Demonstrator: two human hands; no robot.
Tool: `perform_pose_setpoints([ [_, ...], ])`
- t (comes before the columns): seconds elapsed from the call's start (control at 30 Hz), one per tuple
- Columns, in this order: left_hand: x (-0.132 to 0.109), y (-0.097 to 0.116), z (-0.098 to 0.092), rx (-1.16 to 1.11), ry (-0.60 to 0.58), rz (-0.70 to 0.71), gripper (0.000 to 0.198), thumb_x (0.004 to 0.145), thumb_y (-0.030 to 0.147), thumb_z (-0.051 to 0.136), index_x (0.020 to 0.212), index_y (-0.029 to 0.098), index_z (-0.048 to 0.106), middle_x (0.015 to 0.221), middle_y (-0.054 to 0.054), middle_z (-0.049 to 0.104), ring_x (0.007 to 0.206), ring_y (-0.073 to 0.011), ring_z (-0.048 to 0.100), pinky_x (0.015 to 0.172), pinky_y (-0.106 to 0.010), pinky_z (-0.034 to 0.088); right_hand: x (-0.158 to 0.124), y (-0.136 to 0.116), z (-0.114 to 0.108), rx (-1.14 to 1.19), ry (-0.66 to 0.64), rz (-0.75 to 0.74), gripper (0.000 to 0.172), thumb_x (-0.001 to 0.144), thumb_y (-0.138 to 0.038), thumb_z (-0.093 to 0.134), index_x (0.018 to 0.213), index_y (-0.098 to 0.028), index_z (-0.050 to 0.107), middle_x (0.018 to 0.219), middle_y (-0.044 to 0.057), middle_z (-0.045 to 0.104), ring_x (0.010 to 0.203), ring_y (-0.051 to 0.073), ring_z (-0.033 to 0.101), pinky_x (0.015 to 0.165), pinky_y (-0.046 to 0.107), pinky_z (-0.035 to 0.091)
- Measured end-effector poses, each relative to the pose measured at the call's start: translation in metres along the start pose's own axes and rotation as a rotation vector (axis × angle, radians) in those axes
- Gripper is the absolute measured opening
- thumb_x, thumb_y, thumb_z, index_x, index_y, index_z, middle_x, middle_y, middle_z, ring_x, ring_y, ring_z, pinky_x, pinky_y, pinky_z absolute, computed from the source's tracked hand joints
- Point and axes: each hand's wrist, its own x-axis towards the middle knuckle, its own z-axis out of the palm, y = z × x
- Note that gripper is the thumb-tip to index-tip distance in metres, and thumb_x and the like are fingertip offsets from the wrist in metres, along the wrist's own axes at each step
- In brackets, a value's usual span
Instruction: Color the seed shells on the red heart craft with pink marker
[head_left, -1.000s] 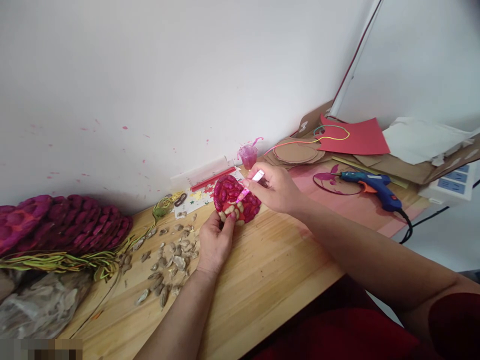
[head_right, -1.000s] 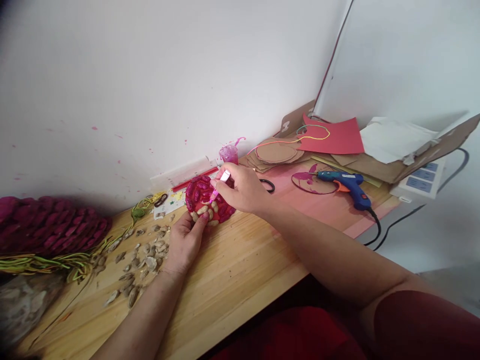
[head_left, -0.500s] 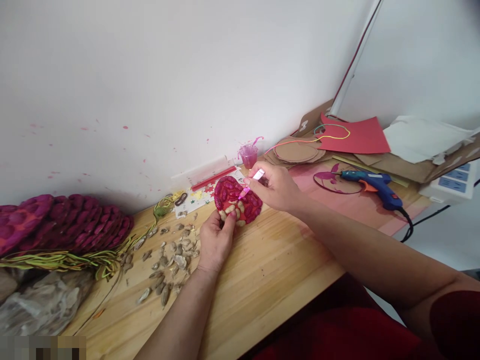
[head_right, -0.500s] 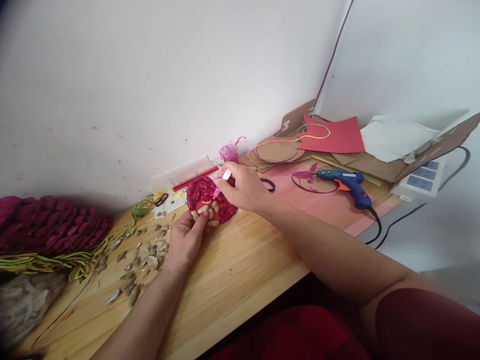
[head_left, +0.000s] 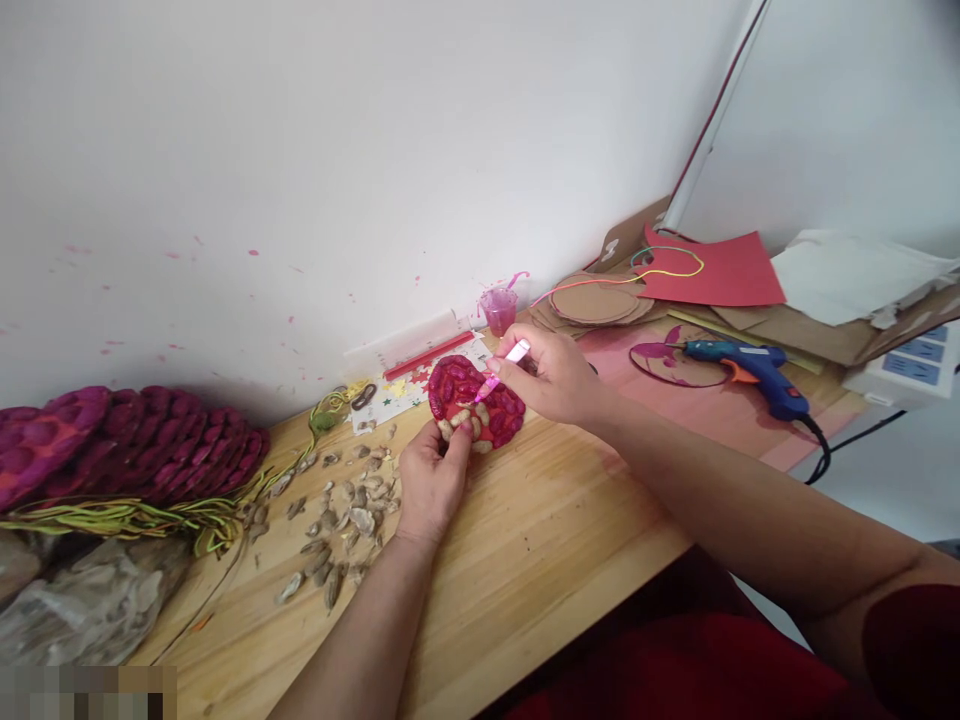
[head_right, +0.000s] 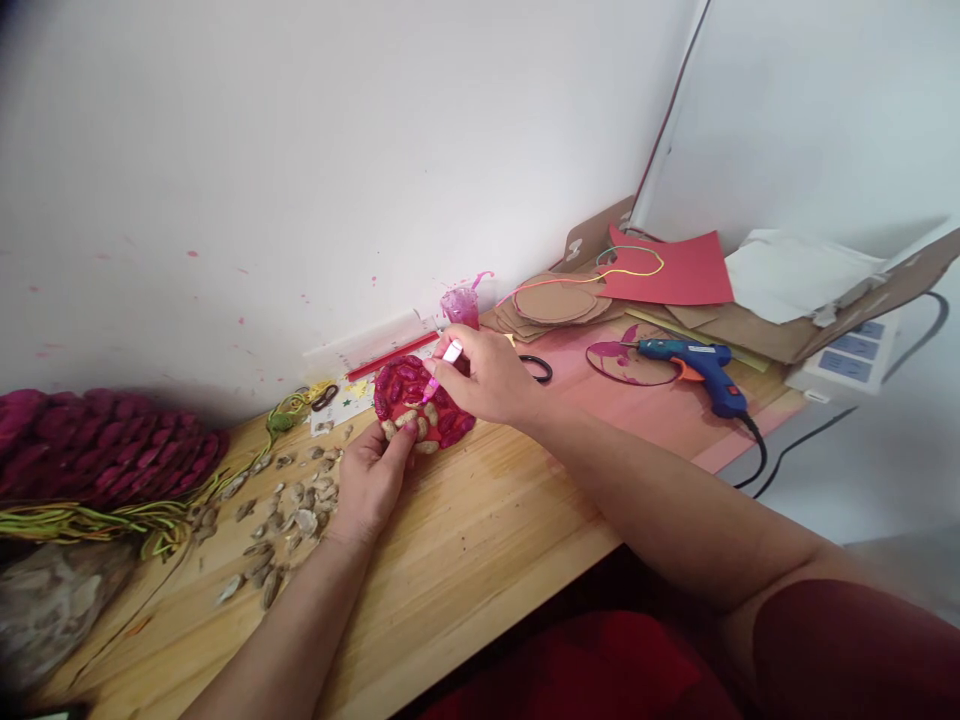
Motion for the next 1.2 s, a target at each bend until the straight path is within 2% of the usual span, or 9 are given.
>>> perform_pose_setpoints([
  [0.13, -0.0007, 0.0009, -0.0005, 0.016, 0.005, 0.003, 0.032, 0.082, 0.049, 0.063, 0.069, 0.019, 0.060, 0.056, 0.003, 0.054, 0.058, -0.0145, 0.049, 0.057, -0.024, 0.037, 0.0006, 0.0006, 0.0003, 0.019, 0.019, 0.025, 0.017, 0.087, -0.033, 0.064, 0.080, -0.020, 0.056, 0.059, -0.004, 0.057, 0.049, 0.009, 0.045, 0.053, 0.025, 0.034],
  [0.33, -0.0009, 0.0044, -0.0006, 0.024, 0.015, 0.011, 0.033, 0.081, 0.049, 0.062, 0.066, 0.020, 0.058, 0.054, 0.003, 0.053, 0.056, -0.0136, 0.047, 0.057, -0.024, 0.037, 0.0012, 0.0002, 0.0010, 0.028, -0.022, 0.025, 0.015, 0.087, -0.031, 0.062, 0.080, -0.020, 0.055, 0.057, -0.005, 0.056, 0.047, 0.009, 0.042, 0.051, 0.024, 0.032],
  [0.53, -0.0008, 0.0052, -0.0008, 0.031, 0.012, 0.010, 0.034, 0.081, 0.050, 0.062, 0.067, 0.020, 0.059, 0.054, 0.003, 0.053, 0.056, -0.0137, 0.047, 0.058, -0.025, 0.038, 0.0002, 0.0003, 0.0013, 0.015, 0.010, -0.007, 0.018, 0.088, -0.033, 0.063, 0.078, -0.020, 0.057, 0.057, -0.005, 0.054, 0.050, 0.010, 0.044, 0.054, 0.025, 0.034],
  [0.73, -0.0011, 0.0045, -0.0008, 0.038, 0.016, 0.013, 0.034, 0.081, 0.050, 0.062, 0.067, 0.020, 0.059, 0.054, 0.003, 0.052, 0.056, -0.0134, 0.046, 0.057, -0.025, 0.037, 0.0006, 0.0001, 0.0012, 0.006, -0.004, 0.014, 0.014, 0.087, -0.030, 0.063, 0.080, -0.021, 0.055, 0.058, -0.005, 0.057, 0.049, 0.010, 0.045, 0.052, 0.025, 0.033],
  [0.87, -0.0013, 0.0033, -0.0009, 0.051, 0.020, 0.012, 0.035, 0.082, 0.051, 0.062, 0.067, 0.020, 0.059, 0.055, 0.003, 0.053, 0.054, -0.0130, 0.045, 0.055, -0.024, 0.035, 0.0001, -0.0012, 0.0008, 0.044, 0.011, 0.054, 0.017, 0.087, -0.033, 0.064, 0.080, -0.020, 0.056, 0.058, -0.005, 0.053, 0.049, 0.009, 0.044, 0.050, 0.025, 0.031],
  [1.2, -0.0001, 0.0028, -0.0018, 0.096, 0.025, 0.013, 0.038, 0.081, 0.054, 0.061, 0.067, 0.020, 0.059, 0.057, 0.003, 0.053, 0.054, -0.0129, 0.042, 0.054, -0.025, 0.032, -0.0019, -0.0017, 0.0022, -0.002, -0.023, -0.044, 0.016, 0.090, -0.033, 0.063, 0.081, -0.020, 0.057, 0.059, -0.005, 0.058, 0.050, 0.010, 0.045, 0.054, 0.025, 0.035],
])
